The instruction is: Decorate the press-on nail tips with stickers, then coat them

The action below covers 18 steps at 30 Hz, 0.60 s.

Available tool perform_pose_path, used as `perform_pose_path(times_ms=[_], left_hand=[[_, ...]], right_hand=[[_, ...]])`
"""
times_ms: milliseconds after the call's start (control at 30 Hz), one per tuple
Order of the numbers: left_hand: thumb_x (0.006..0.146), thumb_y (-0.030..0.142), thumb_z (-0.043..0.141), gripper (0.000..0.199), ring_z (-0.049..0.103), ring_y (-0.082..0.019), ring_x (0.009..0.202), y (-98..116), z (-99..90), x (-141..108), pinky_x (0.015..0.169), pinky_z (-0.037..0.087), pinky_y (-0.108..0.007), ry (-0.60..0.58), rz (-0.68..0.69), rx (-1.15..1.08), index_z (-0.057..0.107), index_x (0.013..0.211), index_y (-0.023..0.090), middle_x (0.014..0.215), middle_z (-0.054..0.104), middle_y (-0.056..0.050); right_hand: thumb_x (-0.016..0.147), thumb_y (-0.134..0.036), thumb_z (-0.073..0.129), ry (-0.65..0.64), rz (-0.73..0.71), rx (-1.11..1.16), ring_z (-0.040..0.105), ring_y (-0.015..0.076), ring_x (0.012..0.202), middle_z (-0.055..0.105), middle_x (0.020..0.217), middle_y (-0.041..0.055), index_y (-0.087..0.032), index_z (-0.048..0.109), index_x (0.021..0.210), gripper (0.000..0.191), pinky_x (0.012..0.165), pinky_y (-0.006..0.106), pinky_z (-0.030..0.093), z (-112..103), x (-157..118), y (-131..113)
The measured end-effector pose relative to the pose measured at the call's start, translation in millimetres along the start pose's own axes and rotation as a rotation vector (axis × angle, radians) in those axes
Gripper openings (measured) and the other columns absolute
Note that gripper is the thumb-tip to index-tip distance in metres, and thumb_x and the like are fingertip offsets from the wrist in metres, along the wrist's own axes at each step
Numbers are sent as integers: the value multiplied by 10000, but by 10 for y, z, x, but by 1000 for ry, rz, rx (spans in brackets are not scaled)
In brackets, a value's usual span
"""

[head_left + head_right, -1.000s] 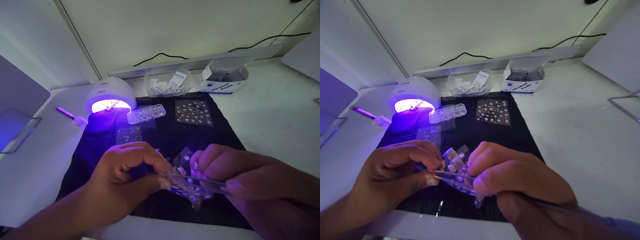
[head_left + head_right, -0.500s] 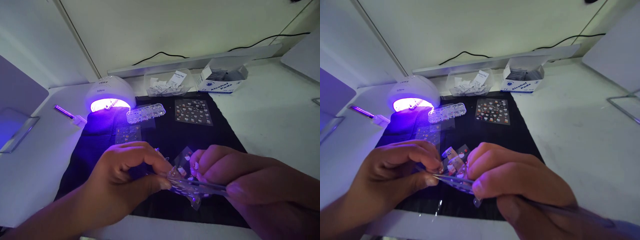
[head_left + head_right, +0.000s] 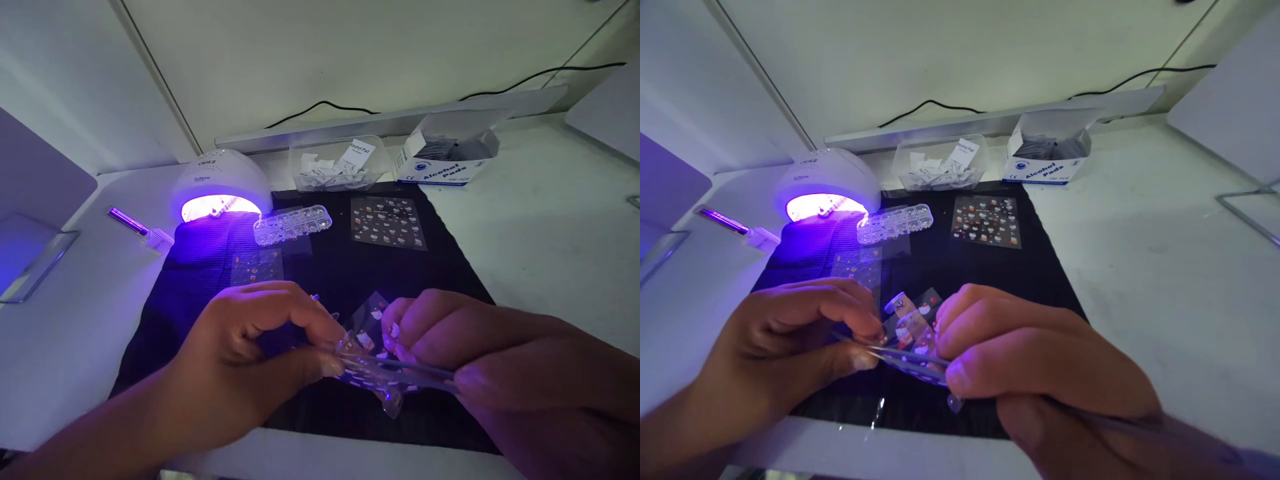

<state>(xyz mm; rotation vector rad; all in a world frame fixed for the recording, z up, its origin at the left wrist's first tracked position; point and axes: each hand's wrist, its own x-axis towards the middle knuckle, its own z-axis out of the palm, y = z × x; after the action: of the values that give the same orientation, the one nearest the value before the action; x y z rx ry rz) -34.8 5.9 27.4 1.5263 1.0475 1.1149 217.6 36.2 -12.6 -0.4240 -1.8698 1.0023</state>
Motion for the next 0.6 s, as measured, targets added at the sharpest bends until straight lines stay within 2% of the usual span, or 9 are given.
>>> perform_pose_path(times_ms=[133, 267, 333, 433, 500, 600], left_hand=[[794, 55, 819, 134, 712, -91, 726, 8, 6, -3, 698, 561, -143, -2, -18, 4, 797, 806, 187, 776, 779, 14], [793, 66, 823, 131, 712, -91, 734, 4, 3, -16, 699, 560, -141, -8, -17, 0, 799, 823, 191, 789, 783, 15], [800, 65, 817, 137, 709, -88, 732, -1, -1, -16, 696, 556, -139, -11, -20, 2, 800, 831, 197, 791, 782, 19], [803, 56, 811, 149, 698, -81, 723, -7, -4, -10, 688, 549, -132, -11, -28, 0, 801, 829, 203, 784, 773, 27], [792, 51, 814, 156, 689, -77, 713, -9, -4, -11, 673, 543, -125, 0, -34, -12, 803, 824, 203, 771, 761, 31], [775, 60, 832, 171, 683, -68, 709, -13, 5, -20, 669, 538, -112, 21, -53, -37, 812, 854, 211, 768, 748, 39]], right_hand=[[954, -144, 600, -31, -19, 33, 727, 243, 971, 735, 989, 59, -317, 715, 1259, 369, 1018, 429, 585, -3, -3, 31], [981, -256, 637, 49, 52, -21, 725, 223, 955, 748, 954, 19, -383, 736, 1187, 261, 1047, 408, 576, 31, -2, 18], [978, -234, 641, 54, 65, -5, 731, 216, 905, 759, 925, 8, -354, 751, 1137, 228, 1014, 408, 595, 52, 26, 1], [935, -99, 610, -5, 31, 91, 736, 211, 812, 772, 867, 17, -275, 759, 1087, 276, 901, 391, 635, 86, 95, -20], [911, -86, 618, 17, 49, 146, 734, 217, 818, 771, 864, 27, -268, 764, 1077, 286, 852, 379, 645, 109, 129, -28], [902, -98, 649, 76, 123, 211, 727, 213, 843, 762, 891, 27, -282, 778, 1075, 284, 873, 370, 642, 135, 146, -39]])
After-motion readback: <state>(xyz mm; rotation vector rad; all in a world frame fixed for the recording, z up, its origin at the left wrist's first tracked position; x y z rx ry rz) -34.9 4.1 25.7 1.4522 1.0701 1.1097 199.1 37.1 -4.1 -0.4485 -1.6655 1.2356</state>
